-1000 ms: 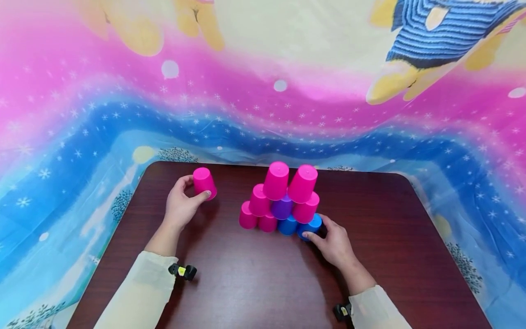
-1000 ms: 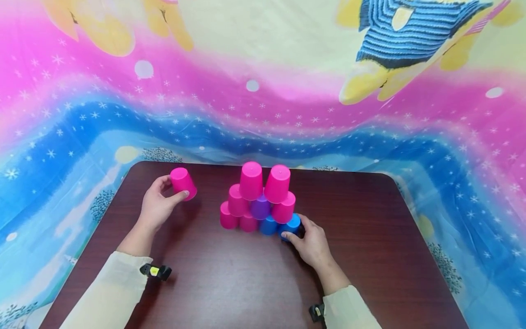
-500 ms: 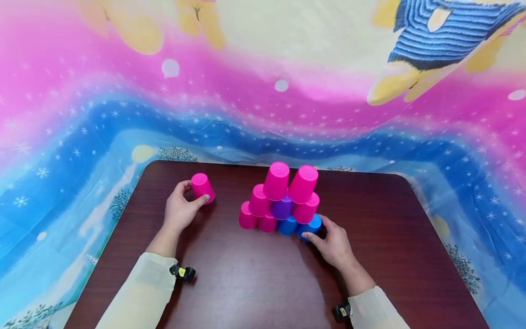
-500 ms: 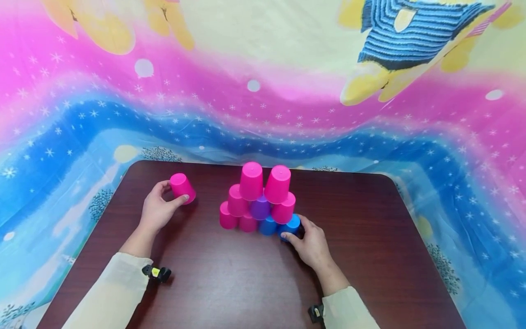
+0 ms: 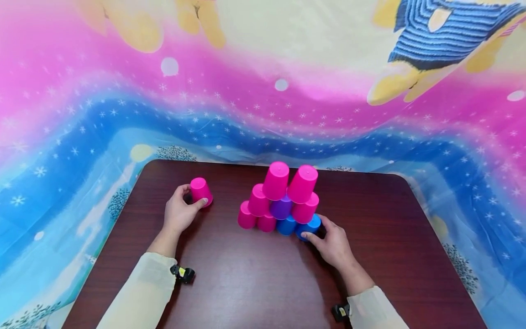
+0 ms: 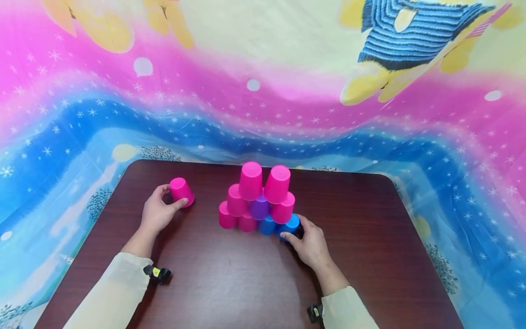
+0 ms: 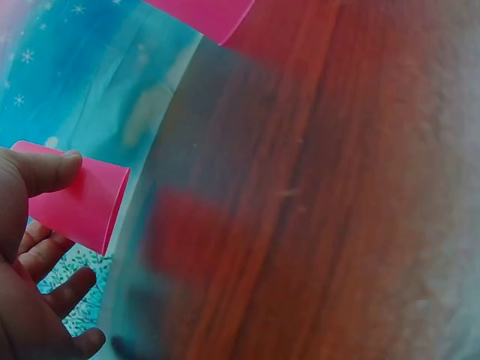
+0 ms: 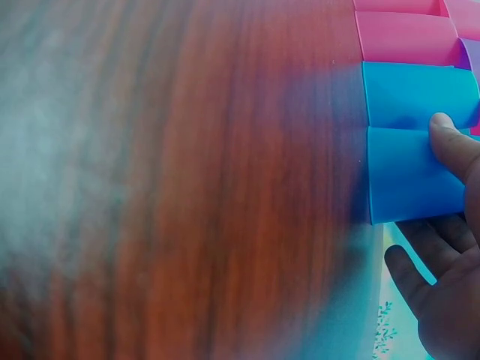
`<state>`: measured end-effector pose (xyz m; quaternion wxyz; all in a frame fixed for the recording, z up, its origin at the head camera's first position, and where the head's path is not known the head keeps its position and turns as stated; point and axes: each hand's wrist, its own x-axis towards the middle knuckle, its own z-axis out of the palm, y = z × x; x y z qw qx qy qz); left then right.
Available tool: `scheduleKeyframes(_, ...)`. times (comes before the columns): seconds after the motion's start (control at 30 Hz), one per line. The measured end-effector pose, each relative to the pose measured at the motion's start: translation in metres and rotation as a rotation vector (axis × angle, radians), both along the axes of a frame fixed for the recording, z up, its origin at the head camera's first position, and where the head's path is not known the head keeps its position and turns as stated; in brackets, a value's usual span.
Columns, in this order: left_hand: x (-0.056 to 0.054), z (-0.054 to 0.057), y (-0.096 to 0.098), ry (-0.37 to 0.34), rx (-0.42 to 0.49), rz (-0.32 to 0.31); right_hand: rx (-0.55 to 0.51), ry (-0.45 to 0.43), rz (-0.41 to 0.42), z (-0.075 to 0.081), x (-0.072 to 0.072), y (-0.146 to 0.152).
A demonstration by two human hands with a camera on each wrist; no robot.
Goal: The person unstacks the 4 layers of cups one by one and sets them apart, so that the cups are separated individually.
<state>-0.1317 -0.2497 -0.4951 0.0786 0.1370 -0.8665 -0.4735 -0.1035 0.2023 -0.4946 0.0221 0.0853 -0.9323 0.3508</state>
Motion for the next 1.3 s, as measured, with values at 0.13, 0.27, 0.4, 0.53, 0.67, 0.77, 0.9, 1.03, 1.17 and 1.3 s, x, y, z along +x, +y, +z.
scheduleKeyframes(0.13, 0.001, -0.005, 0.0, 0.001, -0.011, -0.005, 0.0, 0.002, 0.001, 0.0, 0.0, 0.0)
scheduleKeyframes(0.27, 0.002, -0.009, 0.0, 0.0, -0.026, -0.006, -0.006, -0.001, 0.0, 0.0, 0.0, 0.0)
scheduleKeyframes(0.4, 0.003, -0.011, -0.001, -0.006, -0.029, 0.002, -0.009, 0.005, 0.005, -0.001, 0.0, 0.001)
scheduleKeyframes(0.53, 0.004, -0.011, -0.001, -0.002, -0.031, 0.009, -0.008, 0.011, 0.008, 0.0, -0.001, 0.001)
scheduleKeyframes(0.67, 0.004, -0.012, -0.001, -0.006, -0.04, 0.007, -0.005, 0.008, 0.008, 0.0, 0.0, 0.001)
scheduleKeyframes(0.77, 0.004, -0.013, -0.001, -0.01, -0.04, 0.008, -0.007, 0.006, 0.009, 0.0, 0.0, 0.001)
scheduleKeyframes(0.9, 0.004, -0.013, -0.001, -0.014, -0.034, 0.01, -0.006, 0.017, 0.013, 0.0, 0.0, 0.001)
scheduleKeyframes(1.03, 0.005, -0.011, -0.001, -0.009, -0.004, 0.001, 0.001, 0.039, 0.014, 0.0, 0.0, 0.001)
scheduleKeyframes(1.17, 0.005, -0.006, -0.002, 0.0, 0.022, -0.005, -0.001, 0.042, 0.014, 0.0, 0.0, 0.001)
scheduleKeyframes(1.3, 0.004, 0.001, -0.003, 0.012, 0.023, -0.008, -0.002, 0.03, 0.009, 0.0, 0.001, 0.001)
